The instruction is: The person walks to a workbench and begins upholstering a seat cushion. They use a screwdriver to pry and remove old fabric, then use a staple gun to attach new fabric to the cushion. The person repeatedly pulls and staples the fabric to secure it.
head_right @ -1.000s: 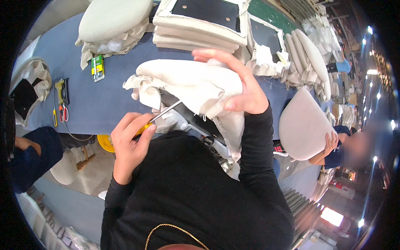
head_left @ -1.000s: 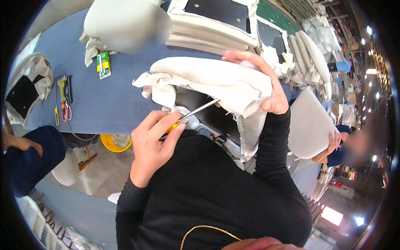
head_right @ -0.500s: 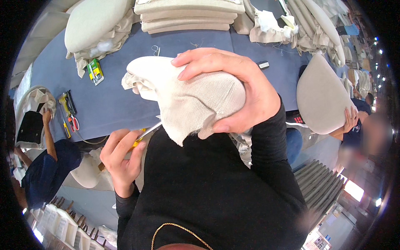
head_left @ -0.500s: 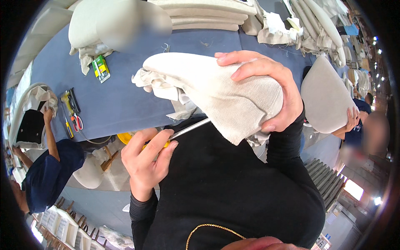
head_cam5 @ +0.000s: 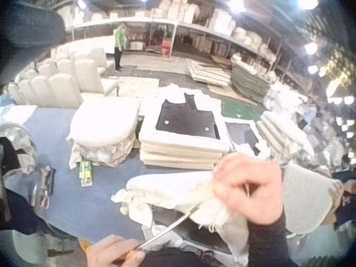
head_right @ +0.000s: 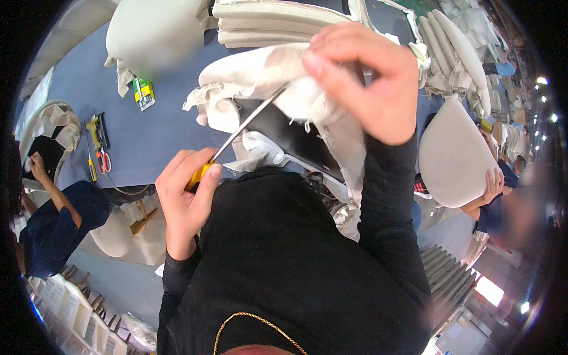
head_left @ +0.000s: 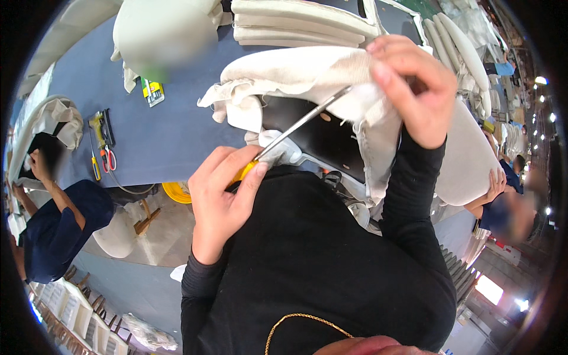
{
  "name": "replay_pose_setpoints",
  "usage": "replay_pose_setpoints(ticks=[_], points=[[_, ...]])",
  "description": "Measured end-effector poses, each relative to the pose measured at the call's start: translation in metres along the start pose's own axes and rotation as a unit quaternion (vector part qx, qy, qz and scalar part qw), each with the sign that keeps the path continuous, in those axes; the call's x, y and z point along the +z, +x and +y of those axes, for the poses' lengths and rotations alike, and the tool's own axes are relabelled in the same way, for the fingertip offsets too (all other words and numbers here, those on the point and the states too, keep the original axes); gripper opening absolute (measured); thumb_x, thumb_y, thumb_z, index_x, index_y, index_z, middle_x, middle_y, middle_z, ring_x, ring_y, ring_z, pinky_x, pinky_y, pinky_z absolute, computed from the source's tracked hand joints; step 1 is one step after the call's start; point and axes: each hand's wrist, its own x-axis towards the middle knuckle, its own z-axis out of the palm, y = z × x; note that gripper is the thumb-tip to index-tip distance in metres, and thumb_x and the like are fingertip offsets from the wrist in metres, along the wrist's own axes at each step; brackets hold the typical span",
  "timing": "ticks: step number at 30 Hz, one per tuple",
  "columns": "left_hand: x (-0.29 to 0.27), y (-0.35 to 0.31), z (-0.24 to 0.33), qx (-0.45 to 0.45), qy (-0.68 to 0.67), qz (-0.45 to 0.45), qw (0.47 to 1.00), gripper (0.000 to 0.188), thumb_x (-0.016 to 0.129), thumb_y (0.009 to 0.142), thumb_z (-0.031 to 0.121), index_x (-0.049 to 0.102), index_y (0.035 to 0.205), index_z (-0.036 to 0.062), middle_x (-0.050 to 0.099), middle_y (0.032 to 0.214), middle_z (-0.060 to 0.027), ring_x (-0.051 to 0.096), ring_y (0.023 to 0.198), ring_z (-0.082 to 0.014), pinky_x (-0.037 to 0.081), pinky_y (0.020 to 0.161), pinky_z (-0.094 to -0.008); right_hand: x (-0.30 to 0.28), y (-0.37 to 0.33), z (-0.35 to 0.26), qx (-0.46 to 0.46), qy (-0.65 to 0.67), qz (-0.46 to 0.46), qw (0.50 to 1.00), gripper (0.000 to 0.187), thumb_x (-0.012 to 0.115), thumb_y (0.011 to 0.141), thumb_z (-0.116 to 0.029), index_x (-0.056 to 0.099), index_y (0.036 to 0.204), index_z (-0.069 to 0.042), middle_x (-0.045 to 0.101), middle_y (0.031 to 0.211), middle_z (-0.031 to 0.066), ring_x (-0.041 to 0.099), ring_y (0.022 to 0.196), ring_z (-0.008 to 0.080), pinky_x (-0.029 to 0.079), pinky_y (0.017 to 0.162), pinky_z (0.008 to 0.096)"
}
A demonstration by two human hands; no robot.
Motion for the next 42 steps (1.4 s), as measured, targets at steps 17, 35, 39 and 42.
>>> replay_pose_setpoints(ticks=[17,35,39,42], points=[[0.019,0.022,0.005,-0.006,0.002,0.035,0.999,0.019,0.079,0.092,0.009,0.077,0.109,0.0017,0.071,0.085,-0.0111,0.066,0.072,-0.021,0.05,0.067,-0.0313,-0.003,0.012,0.04,-0.029,0.106,-0.032,0.993,0.015,0.081,0.093,-0.015,0.081,0.097,-0.001,0.079,0.101,0.012,0.062,0.116,0.0285,0.045,0.105,0.0427],[0.006,0.004,0.001,0.119,0.07,0.019,0.99,0.027,0.088,0.079,0.013,0.081,0.105,0.0102,0.069,0.085,-0.0056,0.066,0.067,-0.021,0.051,0.059,-0.0327,0.002,-0.016,0.02,0.039,0.249,-0.182,0.951,0.117,0.103,0.053,-0.054,0.057,0.146,0.002,0.059,0.149,0.0254,0.055,0.141,0.0389,0.045,0.113,0.048],[-0.01,-0.011,0.01,0.122,0.099,-0.011,0.988,0.03,0.089,0.077,0.017,0.082,0.105,0.011,0.066,0.086,-0.0049,0.062,0.065,-0.0197,0.049,0.057,-0.0328,0.002,-0.021,0.016,-0.003,0.236,-0.261,0.936,0.108,0.106,0.054,-0.039,0.061,0.141,0.006,0.057,0.15,0.0276,0.058,0.14,0.0392,0.042,0.118,0.0486],[-0.021,-0.014,0.018,0.124,0.109,-0.027,0.986,0.033,0.089,0.074,0.021,0.083,0.105,0.0099,0.064,0.084,-0.0058,0.061,0.065,-0.0207,0.048,0.056,-0.0333,0.008,-0.027,0.001,0.009,0.218,-0.259,0.941,0.097,0.105,0.056,-0.032,0.064,0.136,0.005,0.059,0.148,0.0273,0.061,0.138,0.0386,0.043,0.118,0.0504]])
